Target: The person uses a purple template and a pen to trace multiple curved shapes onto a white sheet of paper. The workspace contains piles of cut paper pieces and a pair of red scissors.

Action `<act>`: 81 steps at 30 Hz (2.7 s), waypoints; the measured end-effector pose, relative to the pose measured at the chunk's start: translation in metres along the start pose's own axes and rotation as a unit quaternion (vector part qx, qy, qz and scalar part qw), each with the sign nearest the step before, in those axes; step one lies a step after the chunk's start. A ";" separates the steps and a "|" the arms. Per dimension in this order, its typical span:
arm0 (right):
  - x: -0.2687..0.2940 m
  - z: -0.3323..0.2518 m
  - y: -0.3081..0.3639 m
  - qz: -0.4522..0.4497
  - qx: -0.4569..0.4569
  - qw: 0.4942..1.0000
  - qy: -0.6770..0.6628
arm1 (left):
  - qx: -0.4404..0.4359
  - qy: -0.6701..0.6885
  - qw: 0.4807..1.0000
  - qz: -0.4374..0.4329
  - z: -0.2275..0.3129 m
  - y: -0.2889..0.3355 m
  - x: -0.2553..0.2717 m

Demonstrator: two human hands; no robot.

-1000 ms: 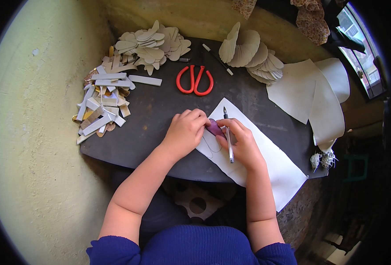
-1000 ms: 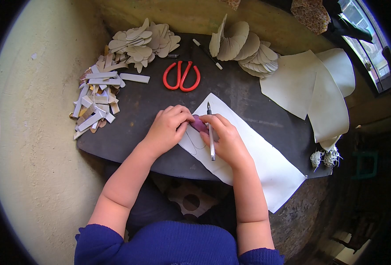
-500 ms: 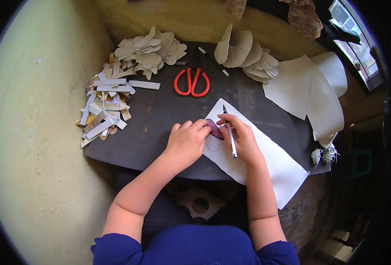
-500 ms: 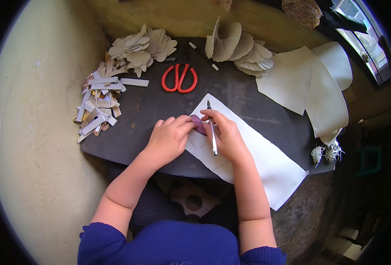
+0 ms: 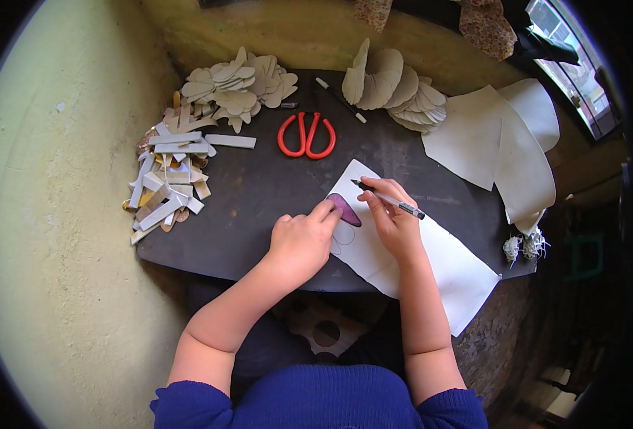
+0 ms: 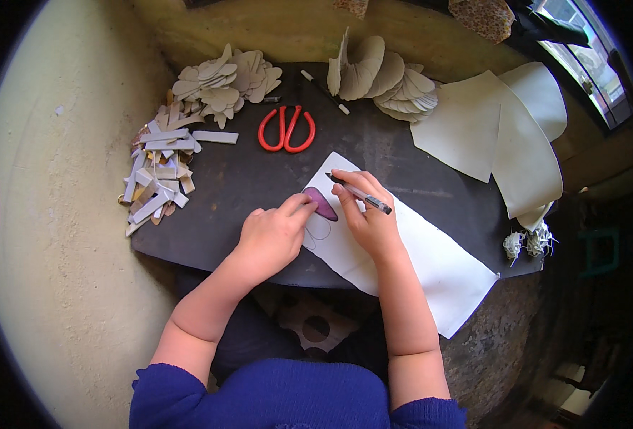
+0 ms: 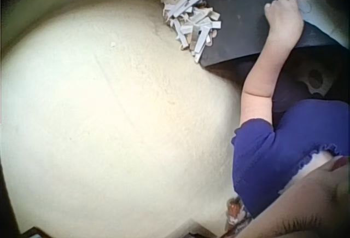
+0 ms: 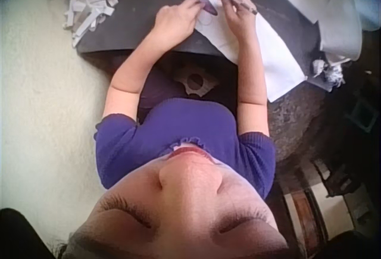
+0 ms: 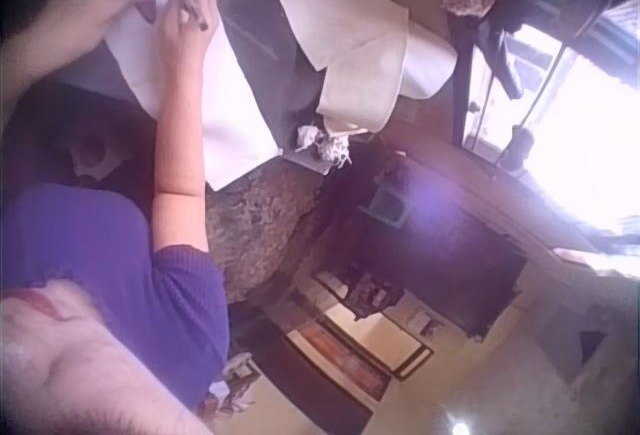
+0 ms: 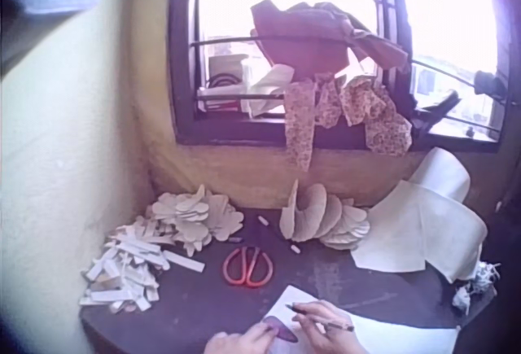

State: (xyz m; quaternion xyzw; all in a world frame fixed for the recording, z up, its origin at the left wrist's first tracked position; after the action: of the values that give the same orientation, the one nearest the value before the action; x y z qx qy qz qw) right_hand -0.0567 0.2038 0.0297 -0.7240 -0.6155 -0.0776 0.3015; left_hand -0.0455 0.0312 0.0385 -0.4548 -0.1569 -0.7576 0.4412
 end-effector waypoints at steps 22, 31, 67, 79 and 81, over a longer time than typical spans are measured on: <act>-0.005 -0.004 -0.003 -0.068 -0.021 0.996 0.048 | 0.001 -0.085 0.996 -0.002 0.013 0.007 -0.014; -0.006 -0.004 -0.003 -0.064 -0.017 0.997 0.049 | 0.003 -0.084 0.996 -0.008 0.013 0.007 -0.015; -0.006 -0.006 -0.001 -0.057 0.031 0.996 0.059 | 0.057 0.120 0.987 0.087 -0.012 -0.018 -0.009; -0.004 -0.007 -0.001 -0.037 0.053 0.996 0.064 | 0.069 0.122 0.987 0.078 -0.012 -0.019 -0.009; -0.004 -0.007 -0.001 -0.042 0.044 0.996 0.066 | 0.066 0.123 0.987 0.078 -0.011 -0.019 -0.009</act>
State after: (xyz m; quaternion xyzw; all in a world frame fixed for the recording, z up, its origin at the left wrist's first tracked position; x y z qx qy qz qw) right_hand -0.0568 0.1965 0.0337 -0.6768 -0.6270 -0.1106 0.3696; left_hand -0.0651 0.0391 0.0280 -0.3393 -0.1153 -0.7586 0.5441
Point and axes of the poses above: each hand's wrist, its own y-axis away from the middle knuckle, its own x-axis out of the back of the hand, z = x × y, the point moved 4 cm from there along -y, towards the middle knuckle, and after that the axes turned 14 degrees about y, right-handed, at the moved point
